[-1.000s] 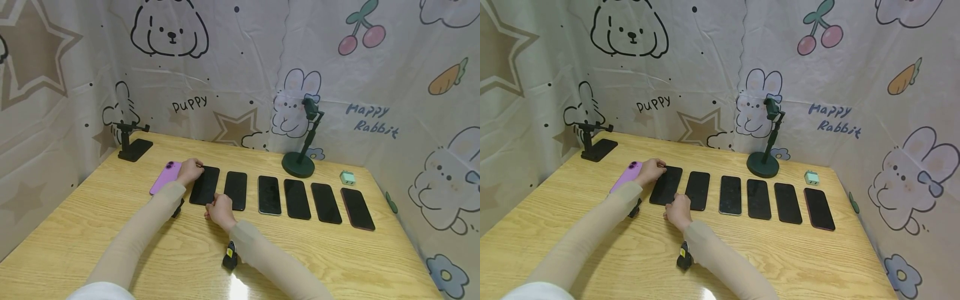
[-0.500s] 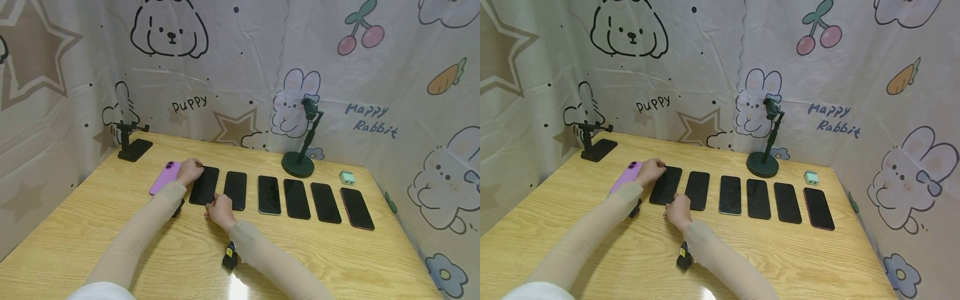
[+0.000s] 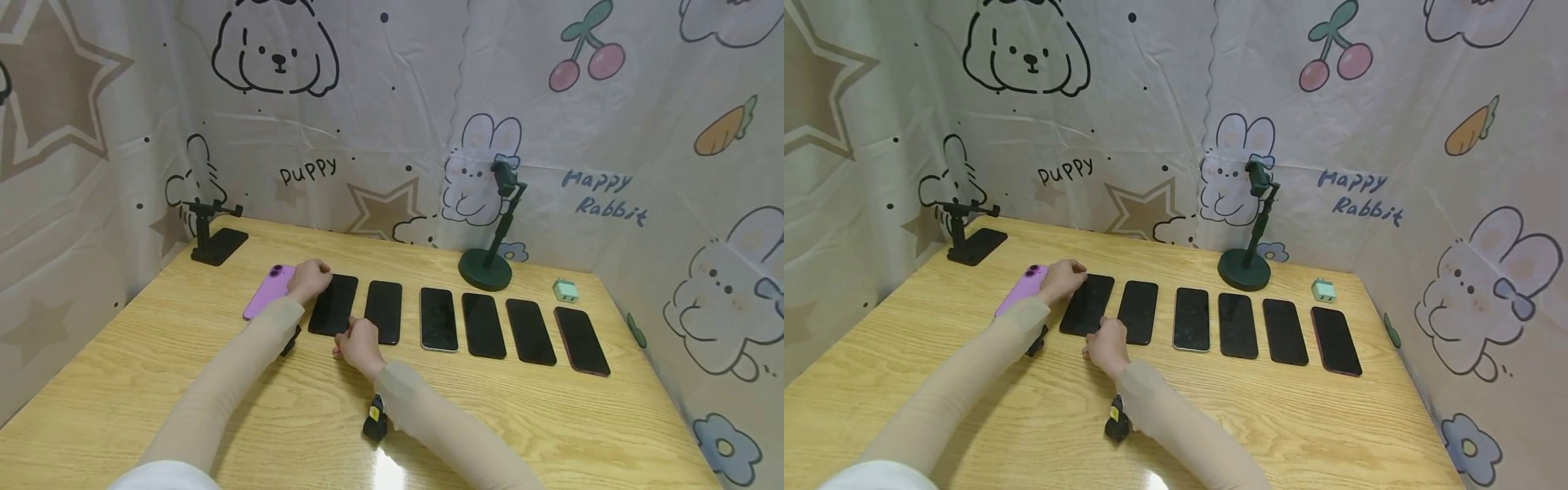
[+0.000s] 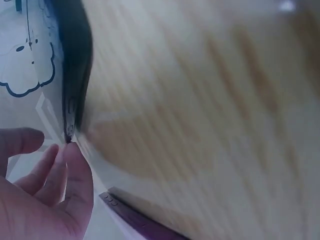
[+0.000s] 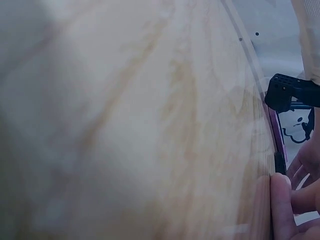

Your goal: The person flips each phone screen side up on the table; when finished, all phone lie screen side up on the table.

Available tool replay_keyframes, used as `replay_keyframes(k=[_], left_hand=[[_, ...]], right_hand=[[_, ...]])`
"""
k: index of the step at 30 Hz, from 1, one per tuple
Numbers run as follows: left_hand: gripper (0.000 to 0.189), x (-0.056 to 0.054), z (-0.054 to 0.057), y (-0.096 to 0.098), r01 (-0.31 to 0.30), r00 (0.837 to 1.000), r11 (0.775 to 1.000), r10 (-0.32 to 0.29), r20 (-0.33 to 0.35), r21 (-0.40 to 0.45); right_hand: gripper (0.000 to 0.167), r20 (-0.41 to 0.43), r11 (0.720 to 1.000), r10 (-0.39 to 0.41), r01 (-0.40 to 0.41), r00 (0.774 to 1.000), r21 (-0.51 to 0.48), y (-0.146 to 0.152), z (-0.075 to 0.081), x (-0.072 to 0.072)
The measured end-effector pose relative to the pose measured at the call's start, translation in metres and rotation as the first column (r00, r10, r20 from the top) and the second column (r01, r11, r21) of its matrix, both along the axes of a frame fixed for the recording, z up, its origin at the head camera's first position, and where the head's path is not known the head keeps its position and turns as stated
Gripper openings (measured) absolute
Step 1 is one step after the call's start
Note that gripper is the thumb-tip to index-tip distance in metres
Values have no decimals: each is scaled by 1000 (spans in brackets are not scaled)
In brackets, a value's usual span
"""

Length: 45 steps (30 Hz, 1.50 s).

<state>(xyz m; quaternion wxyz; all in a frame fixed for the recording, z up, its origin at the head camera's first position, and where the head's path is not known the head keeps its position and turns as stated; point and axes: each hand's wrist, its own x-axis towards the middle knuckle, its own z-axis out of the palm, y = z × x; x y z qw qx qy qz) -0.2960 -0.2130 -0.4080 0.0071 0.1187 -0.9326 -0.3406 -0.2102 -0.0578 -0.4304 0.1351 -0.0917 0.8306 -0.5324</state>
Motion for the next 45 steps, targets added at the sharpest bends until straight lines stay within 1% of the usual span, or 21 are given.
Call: replay_keyframes(k=[4, 8, 15, 22, 28, 32, 35, 41, 45], left_hand=[[34, -1, 1, -2, -6, 1000, 1000, 6, -9, 12], [34, -1, 2, -3, 2, 1000, 1000, -1, -7, 29], [32, 0, 1, -4, -4, 1000, 1000, 4, -8, 18], [31, -1, 2, -9, 2, 999, 1000, -2, -33, 10], [32, 1, 6, -20, -8, 999, 1000, 8, -39, -6], [33, 4, 9, -30, -15, 998, 1000, 14, -59, -14], [34, 6, 10, -39, -28, 997, 999, 25, -72, -40], [35, 12, 12, -58, -63, 995, 992, 53, -90, -109], [36, 14, 12, -67, -79, 994, 989, 69, -88, -123]], right_hand=[[53, -7, 1000, -3, 3, 1000, 0, 0, 1, 0], [53, -21, 1000, -4, 4, 1000, -3, 0, 1, 1], [54, -22, 1000, -4, 3, 1000, -13, 0, 1, 2], [57, -37, 999, -39, 38, 999, -22, 0, 2, 6], [54, -74, 1000, -30, 31, 997, 8, 1, 2, 8], [51, -138, 995, -18, 30, 990, 93, 2, 3, 11], [50, -178, 989, -6, 31, 984, 141, 2, 5, 15], [47, -175, 992, 48, -28, 983, 119, -9, 5, 25], [48, -176, 993, 87, -71, 981, 95, -19, 3, 31]])
